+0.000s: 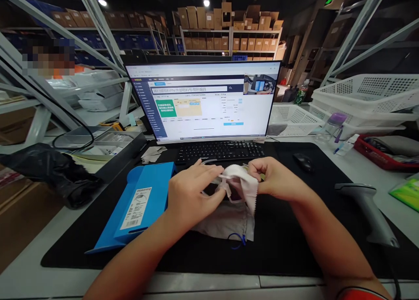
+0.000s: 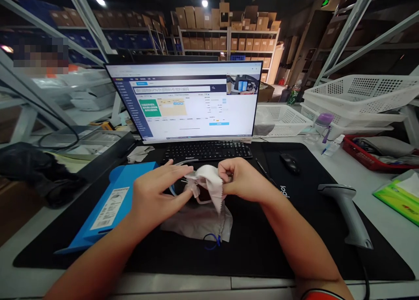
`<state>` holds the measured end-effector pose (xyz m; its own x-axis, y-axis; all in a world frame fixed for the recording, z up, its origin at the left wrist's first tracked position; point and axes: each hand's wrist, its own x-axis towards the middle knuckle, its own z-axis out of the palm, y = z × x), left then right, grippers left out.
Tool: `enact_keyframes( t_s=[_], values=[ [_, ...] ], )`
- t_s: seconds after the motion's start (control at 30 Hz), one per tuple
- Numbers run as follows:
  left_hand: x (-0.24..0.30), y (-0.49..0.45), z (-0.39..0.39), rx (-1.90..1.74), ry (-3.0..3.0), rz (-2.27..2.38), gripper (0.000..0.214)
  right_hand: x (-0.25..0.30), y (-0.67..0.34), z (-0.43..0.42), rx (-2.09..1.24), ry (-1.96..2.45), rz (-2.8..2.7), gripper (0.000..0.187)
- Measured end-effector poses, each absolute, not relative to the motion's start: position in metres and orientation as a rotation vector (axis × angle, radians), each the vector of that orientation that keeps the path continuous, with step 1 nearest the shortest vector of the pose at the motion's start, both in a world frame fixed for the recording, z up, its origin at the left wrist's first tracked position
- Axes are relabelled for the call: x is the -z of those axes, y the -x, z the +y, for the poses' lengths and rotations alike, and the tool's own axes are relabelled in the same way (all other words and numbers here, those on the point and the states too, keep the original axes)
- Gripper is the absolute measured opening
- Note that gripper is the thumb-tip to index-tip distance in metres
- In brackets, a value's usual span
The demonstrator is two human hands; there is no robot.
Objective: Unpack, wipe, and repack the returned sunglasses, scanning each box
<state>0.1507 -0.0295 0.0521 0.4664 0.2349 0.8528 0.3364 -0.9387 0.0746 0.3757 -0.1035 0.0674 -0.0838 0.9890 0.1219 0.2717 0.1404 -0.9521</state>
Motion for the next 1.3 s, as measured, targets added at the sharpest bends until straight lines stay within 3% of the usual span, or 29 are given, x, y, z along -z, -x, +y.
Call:
enact_keyframes(
  t_s=[0.13, 0.37, 0.67, 0.97, 1.17, 1.3],
  values=[
    [-0.051, -0.151, -0.031, 1.536, 2.688, -0.546, 0.024, -0.070, -0.388, -0.103, -1.037, 1.251, -1.749, 0.040],
    [-0.040, -0.165, -0.033, 1.382, 2.742, -0.304, 0.016, -0.053, -0.333, -0.107, -0.266, 1.321, -1.887, 0.042],
    [-0.060, -0.147, -0.030, 1.562, 2.788, -0.438, 0.021, -0.082, -0.390, -0.110, -0.846, 1.088, -2.109, 0.049],
    [-0.051, -0.156, -0.033, 1.466, 2.733, -0.390, 0.020, -0.064, -0.340, -0.112, -0.476, 1.315, -1.847, 0.044],
    [-0.062, -0.147, -0.033, 1.545, 2.824, -0.466, 0.019, -0.080, -0.383, -0.116, -1.079, 1.163, -1.894, 0.051],
    [-0.065, -0.144, -0.035, 1.536, 2.854, -0.474, 0.018, -0.085, -0.389, -0.118, -1.169, 1.078, -1.864, 0.053]
  ],
)
